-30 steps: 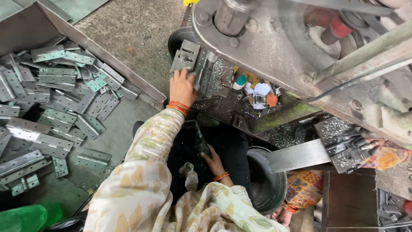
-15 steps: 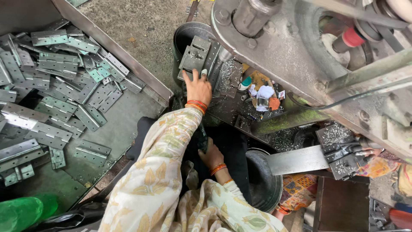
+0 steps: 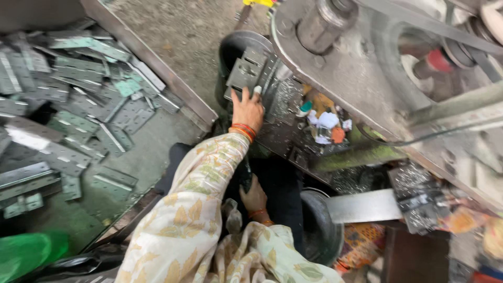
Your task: The person operates a manual press machine to shape metal brackets. They pick up a bracket from a bin, place it into the press, and operate the lever to complete the cycle, repeating this process continuously.
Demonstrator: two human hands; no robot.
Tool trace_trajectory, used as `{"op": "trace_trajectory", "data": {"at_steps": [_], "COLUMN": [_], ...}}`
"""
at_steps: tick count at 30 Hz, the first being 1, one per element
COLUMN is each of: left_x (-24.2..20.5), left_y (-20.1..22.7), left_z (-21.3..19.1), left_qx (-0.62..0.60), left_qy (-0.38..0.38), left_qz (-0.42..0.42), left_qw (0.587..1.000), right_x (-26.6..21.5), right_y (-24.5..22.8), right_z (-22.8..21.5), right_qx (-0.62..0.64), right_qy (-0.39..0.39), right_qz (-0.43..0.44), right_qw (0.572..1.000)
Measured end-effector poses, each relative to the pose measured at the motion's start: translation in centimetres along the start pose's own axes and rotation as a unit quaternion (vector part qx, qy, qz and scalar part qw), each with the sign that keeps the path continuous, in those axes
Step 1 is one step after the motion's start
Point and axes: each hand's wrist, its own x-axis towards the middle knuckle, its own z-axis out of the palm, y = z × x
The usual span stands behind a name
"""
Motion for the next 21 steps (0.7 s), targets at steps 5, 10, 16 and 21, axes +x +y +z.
{"op": "trace_trajectory", "data": {"at_steps": [5,10,16,21], "left_x": [-0.4,1.2,2.9,1.6], "left_y": [0.3,0.4,0.5,1.4], "left_z": [0.9,1.7,1.4,1.1], "left_qx": [-0.032,-0.035,-0.041,-0.014], "left_qy": [-0.003,0.017,-0.001,0.027], "left_qz": [-0.002,-0.016,-0.013,-0.001], "left_qw": [0.999,0.999,0.999,1.0], "right_x": [1.3,1.7,1.4,0.2], "right_y": [-0.2,-2.0,-1.5,0.0], "right_z": [-3.0,-7.8,-4.6,-4.3], "right_qx": [0.002,-0.065,-0.003,-0.001], "right_qy": [-0.084,-0.123,-0.049,-0.064], "right_qz": [0.011,0.051,0.018,0.027], "right_qw": [0.996,0.989,0.999,0.998]}}
